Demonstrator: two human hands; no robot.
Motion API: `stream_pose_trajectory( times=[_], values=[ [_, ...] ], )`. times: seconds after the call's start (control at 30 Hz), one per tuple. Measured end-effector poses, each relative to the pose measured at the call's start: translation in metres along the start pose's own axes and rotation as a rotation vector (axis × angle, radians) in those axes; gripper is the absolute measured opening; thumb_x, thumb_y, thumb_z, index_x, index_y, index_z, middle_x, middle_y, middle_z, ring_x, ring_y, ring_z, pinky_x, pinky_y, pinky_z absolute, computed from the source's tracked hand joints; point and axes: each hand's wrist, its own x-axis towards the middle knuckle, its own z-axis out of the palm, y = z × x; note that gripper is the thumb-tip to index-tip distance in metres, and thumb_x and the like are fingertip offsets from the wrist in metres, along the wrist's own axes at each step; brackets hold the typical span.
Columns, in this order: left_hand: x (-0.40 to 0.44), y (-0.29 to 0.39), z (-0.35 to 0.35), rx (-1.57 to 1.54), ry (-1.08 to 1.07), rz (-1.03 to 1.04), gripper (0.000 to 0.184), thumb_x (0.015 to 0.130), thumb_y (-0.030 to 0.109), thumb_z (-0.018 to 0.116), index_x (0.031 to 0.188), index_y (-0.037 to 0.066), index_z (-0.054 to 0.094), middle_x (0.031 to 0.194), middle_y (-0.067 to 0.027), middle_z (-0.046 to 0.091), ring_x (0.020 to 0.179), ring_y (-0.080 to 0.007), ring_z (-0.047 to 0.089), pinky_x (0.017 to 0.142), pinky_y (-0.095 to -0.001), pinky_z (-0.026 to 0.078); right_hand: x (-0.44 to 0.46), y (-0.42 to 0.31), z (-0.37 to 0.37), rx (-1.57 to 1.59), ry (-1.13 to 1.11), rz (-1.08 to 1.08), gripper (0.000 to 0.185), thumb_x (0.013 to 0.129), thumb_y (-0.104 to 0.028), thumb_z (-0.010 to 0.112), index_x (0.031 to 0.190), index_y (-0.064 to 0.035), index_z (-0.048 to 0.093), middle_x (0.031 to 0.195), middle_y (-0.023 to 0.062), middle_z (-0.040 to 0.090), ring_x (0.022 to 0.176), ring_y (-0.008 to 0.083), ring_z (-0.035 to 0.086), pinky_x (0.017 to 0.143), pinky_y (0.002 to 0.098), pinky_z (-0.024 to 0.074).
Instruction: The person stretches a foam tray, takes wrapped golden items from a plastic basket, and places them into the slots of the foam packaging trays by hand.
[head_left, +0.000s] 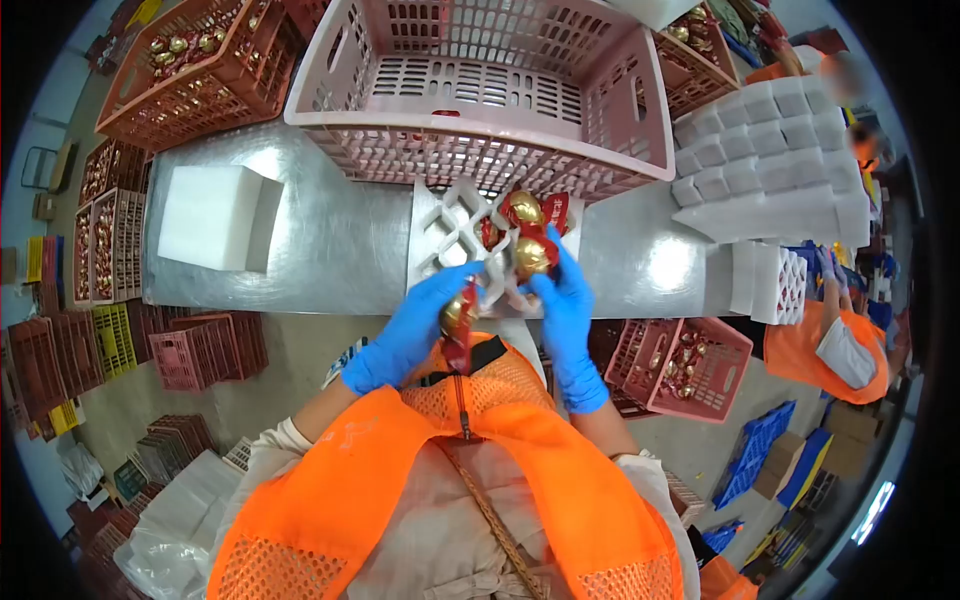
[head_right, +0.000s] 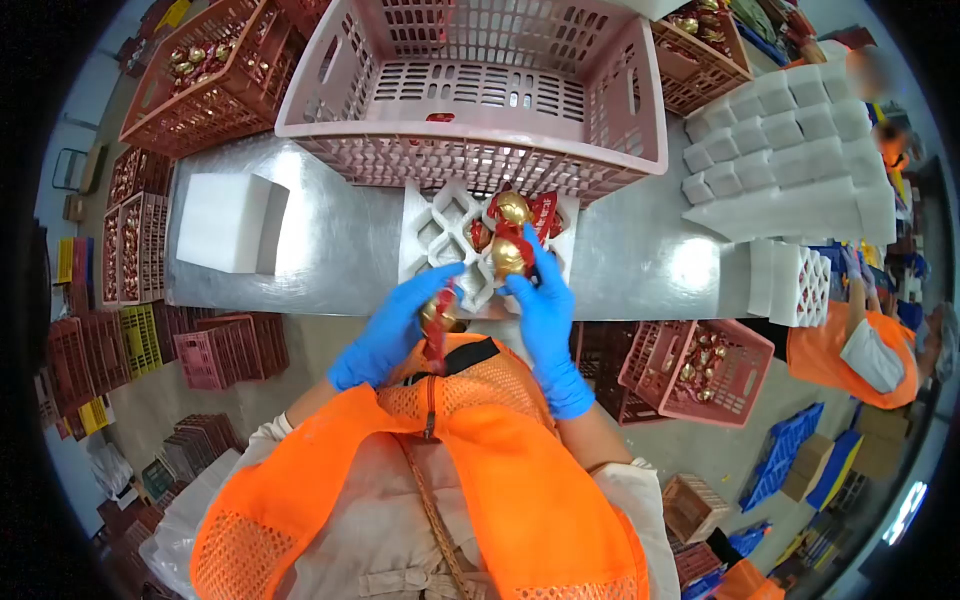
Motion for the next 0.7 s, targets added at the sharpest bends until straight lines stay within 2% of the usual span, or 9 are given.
stream_pose_trajectory(
  times=[0.07,0.17,0.23,0.3,0.37,0.5,0.53,0.6,0.7],
  values=[
    [-0.006,0.004,-0.022,-0.052,0.029,0.091,0.038,0.090,0.031,0.051,0.122,0.009,0.054,0.102,-0.0050,0.056,0.092,-0.0121,0.053,0.082,-0.0253,0.042,0.011,-0.012,-0.010,-0.352,-0.053,-0.276,0.053,0.077,0.007,0.051,0.127,-0.0087,0.051,0.102,0.0064,0.052,0.093,0.0156,0.052,0.079,0.0246,0.0462],
    [-0.015,-0.001,-0.066,0.017,0.161,0.143,0.041,0.089,0.033,0.053,0.122,0.010,0.054,0.104,-0.0044,0.055,0.095,-0.0127,0.052,0.084,-0.0255,0.041,0.011,-0.011,-0.017,-0.790,-0.319,-0.289,0.050,0.077,0.006,0.053,0.125,-0.0084,0.053,0.099,0.0095,0.051,0.091,0.0193,0.055,0.076,0.0270,0.0489],
    [-0.024,0.007,-0.066,0.013,0.218,0.155,0.041,0.089,0.032,0.053,0.122,0.009,0.054,0.106,-0.0045,0.055,0.097,-0.0135,0.051,0.086,-0.0262,0.041,0.014,-0.001,-0.012,-0.677,-0.275,-0.200,0.041,0.074,0.000,0.060,0.115,-0.0056,0.058,0.096,0.0138,0.054,0.086,0.0268,0.057,0.072,0.0336,0.0500],
    [-0.029,0.010,-0.070,0.002,0.285,0.171,0.041,0.088,0.031,0.053,0.122,0.009,0.053,0.107,-0.0045,0.055,0.100,-0.0143,0.051,0.088,-0.0269,0.040,0.023,-0.001,-0.007,-1.213,-0.269,-0.388,0.033,0.069,-0.004,0.065,0.102,-0.0030,0.060,0.091,0.0164,0.056,0.080,0.0330,0.058,0.068,0.0387,0.0486],
    [-0.030,0.010,-0.076,-0.077,0.156,0.155,0.046,0.091,0.034,0.049,0.129,0.008,0.047,0.120,-0.0055,0.052,0.105,-0.0145,0.051,0.077,-0.0310,0.047,0.037,0.006,0.002,-1.289,-0.334,-0.367,0.032,0.071,-0.006,0.065,0.102,-0.0022,0.060,0.090,0.0181,0.056,0.081,0.0342,0.058,0.069,0.0390,0.0480],
    [-0.033,0.015,-0.056,-0.187,0.091,0.165,0.047,0.090,0.032,0.050,0.131,0.009,0.044,0.123,-0.0066,0.051,0.108,-0.0157,0.051,0.075,-0.0311,0.049,0.068,0.027,0.005,-1.260,-0.337,-0.275,0.027,0.073,-0.007,0.063,0.099,-0.0014,0.059,0.088,0.0176,0.056,0.078,0.0345,0.058,0.068,0.0384,0.0471],
    [-0.032,0.016,-0.053,-0.224,0.066,0.164,0.048,0.090,0.031,0.050,0.132,0.009,0.043,0.123,-0.0066,0.051,0.108,-0.0160,0.051,0.076,-0.0319,0.049,0.066,0.026,0.006,-1.264,-0.343,-0.282,0.027,0.073,-0.007,0.063,0.099,-0.0014,0.059,0.088,0.0176,0.056,0.078,0.0345,0.058,0.068,0.0384,0.0471],
    [-0.030,0.015,-0.053,-0.312,0.008,0.158,0.049,0.090,0.028,0.049,0.133,0.007,0.040,0.126,-0.0077,0.050,0.112,-0.0178,0.050,0.086,-0.0329,0.046,0.048,0.023,0.008,-0.848,-0.032,-0.320,0.020,0.074,-0.007,0.063,0.093,-0.0024,0.060,0.086,0.0160,0.054,0.076,0.0344,0.058,0.066,0.0387,0.0468],
    [-0.025,0.012,-0.048,-0.132,0.034,0.291,0.047,0.091,0.024,0.048,0.133,0.004,0.039,0.127,-0.0091,0.048,0.115,-0.0189,0.048,0.093,-0.0322,0.041,0.038,0.035,0.006,-1.143,-0.037,-0.515,0.015,0.074,-0.008,0.064,0.088,-0.0037,0.059,0.083,0.0143,0.052,0.073,0.0342,0.057,0.062,0.0400,0.0459]
  ],
)
